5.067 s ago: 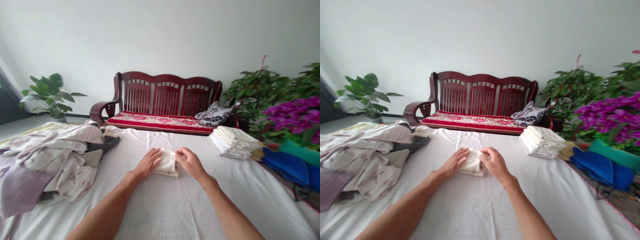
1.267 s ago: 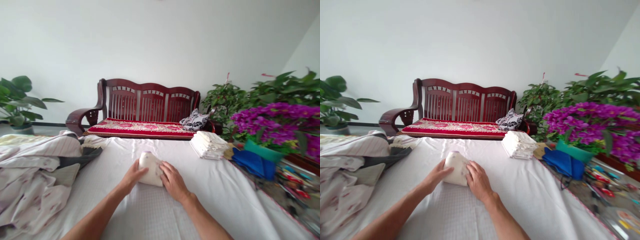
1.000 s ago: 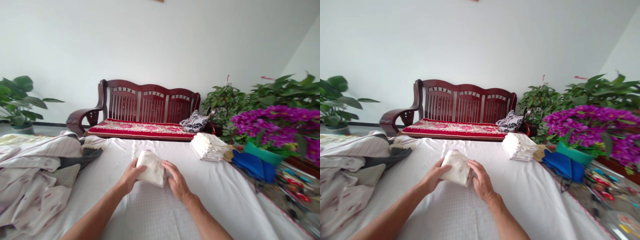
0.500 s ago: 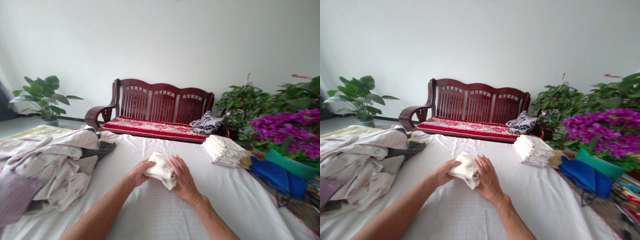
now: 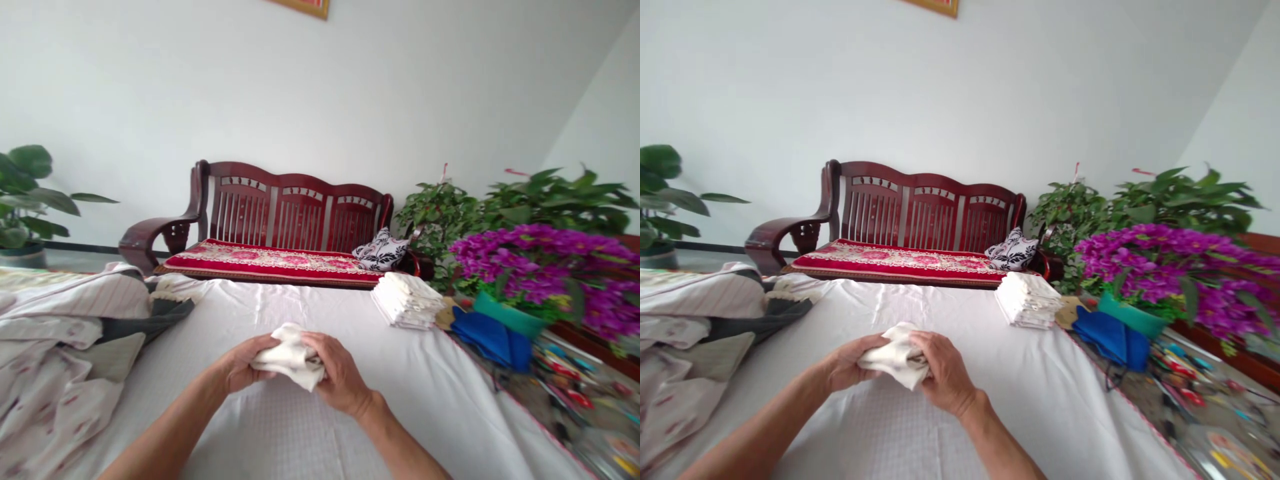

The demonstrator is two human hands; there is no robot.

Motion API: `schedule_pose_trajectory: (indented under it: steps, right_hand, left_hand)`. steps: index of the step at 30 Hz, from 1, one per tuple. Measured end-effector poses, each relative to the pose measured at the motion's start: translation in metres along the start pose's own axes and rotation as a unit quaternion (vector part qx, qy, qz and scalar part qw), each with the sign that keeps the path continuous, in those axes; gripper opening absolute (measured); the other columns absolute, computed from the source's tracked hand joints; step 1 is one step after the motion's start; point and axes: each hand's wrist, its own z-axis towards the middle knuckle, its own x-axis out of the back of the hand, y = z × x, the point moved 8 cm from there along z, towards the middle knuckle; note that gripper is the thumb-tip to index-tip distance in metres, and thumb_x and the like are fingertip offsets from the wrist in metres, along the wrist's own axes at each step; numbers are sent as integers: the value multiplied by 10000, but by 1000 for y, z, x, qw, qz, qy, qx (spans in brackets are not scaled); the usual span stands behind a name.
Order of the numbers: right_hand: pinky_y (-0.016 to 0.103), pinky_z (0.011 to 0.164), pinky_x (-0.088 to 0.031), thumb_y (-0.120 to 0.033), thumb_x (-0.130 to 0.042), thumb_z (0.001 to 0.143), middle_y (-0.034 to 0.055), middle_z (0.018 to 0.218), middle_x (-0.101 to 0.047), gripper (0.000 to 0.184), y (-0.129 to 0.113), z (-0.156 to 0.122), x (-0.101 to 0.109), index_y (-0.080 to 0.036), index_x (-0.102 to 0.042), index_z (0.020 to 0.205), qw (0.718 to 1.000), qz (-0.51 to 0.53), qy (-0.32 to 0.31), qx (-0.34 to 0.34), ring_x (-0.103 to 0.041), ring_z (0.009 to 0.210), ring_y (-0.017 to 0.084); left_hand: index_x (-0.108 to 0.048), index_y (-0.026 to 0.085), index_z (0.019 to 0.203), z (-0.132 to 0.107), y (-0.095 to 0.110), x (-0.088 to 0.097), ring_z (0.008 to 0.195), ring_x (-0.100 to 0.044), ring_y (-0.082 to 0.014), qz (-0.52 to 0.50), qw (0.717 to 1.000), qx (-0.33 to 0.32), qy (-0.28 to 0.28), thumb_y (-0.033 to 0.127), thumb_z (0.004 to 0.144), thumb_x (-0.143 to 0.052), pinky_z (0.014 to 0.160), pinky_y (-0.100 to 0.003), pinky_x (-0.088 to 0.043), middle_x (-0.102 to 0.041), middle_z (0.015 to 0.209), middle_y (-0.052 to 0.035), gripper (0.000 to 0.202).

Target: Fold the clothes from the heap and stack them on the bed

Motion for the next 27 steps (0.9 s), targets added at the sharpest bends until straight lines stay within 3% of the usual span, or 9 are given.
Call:
schedule_pose_trajectory:
  steps: [4,8,10,13,16,18,20,22,27]
  right_hand:
    - [384,985,-546,-195,-643,860,52,1277,-710,485,0,0,2,-282,-591,1334,996,69,-45,-37,-681,1131,230]
    - [323,814,-595,-179,-618,848,2,1118,-768,396,25,1,47,-292,-673,1224,974,161,-6,-157,-731,942,217]
    - [330,790,-595,-221,-639,835,48,1027,-783,331,50,3,92,-226,-712,1158,967,146,43,-203,-730,876,232]
    - [384,855,-581,-315,-703,777,99,993,-781,369,98,8,183,-178,-728,1118,953,-9,144,-265,-711,961,283]
    - [428,869,-560,-289,-634,795,135,1027,-768,430,137,16,272,-184,-701,1207,895,-226,228,-310,-706,954,310]
    - [444,959,-514,-224,-564,815,147,1179,-726,481,151,25,308,-177,-662,1283,861,-340,255,-278,-668,1090,320]
    - [445,1072,-437,-177,-496,833,164,1333,-649,544,167,30,318,-134,-596,1366,849,-407,240,-236,-578,1247,313]
    - [430,1136,-374,-128,-459,833,178,1446,-563,595,194,26,304,-108,-534,1422,855,-432,171,-233,-499,1336,294]
    - [347,942,-544,-42,-507,697,61,1216,-726,662,267,-16,251,-249,-640,1311,876,-377,-4,-302,-680,1066,232]
  left_hand:
    - [-647,114,1146,-5,-1,-10,606,-686,-157,20,1000,12,-16,331,778,-782,458,-195,-537,-743,805,-58,449]
    - [-559,160,1303,-5,9,-13,773,-738,-197,16,999,-39,10,478,868,-682,634,-256,-589,-752,972,-91,552]
    - [-452,209,1421,-3,22,-2,878,-741,-216,75,986,-137,66,520,875,-638,714,-293,-588,-732,1118,-106,655]
    - [-427,196,1441,5,31,18,918,-726,-228,217,932,-248,148,531,839,-613,747,-314,-566,-710,1174,-116,714]
    - [-522,189,1353,19,25,28,903,-714,-225,347,877,-283,174,451,823,-576,814,-335,-540,-736,1081,-82,593]
    - [-578,207,1292,25,20,27,901,-704,-212,420,843,-289,173,372,835,-538,851,-330,-516,-747,1047,-55,488]
    - [-613,221,1254,27,17,25,908,-694,-202,473,816,-284,174,304,848,-502,850,-318,-499,-747,1057,-41,429]
    - [-629,222,1238,26,16,21,922,-685,-196,507,797,-278,174,257,857,-477,849,-309,-488,-740,1077,-40,413]
    - [-660,221,1180,23,17,13,961,-671,-191,543,772,-291,157,205,868,-459,878,-292,-475,-725,1097,-41,372]
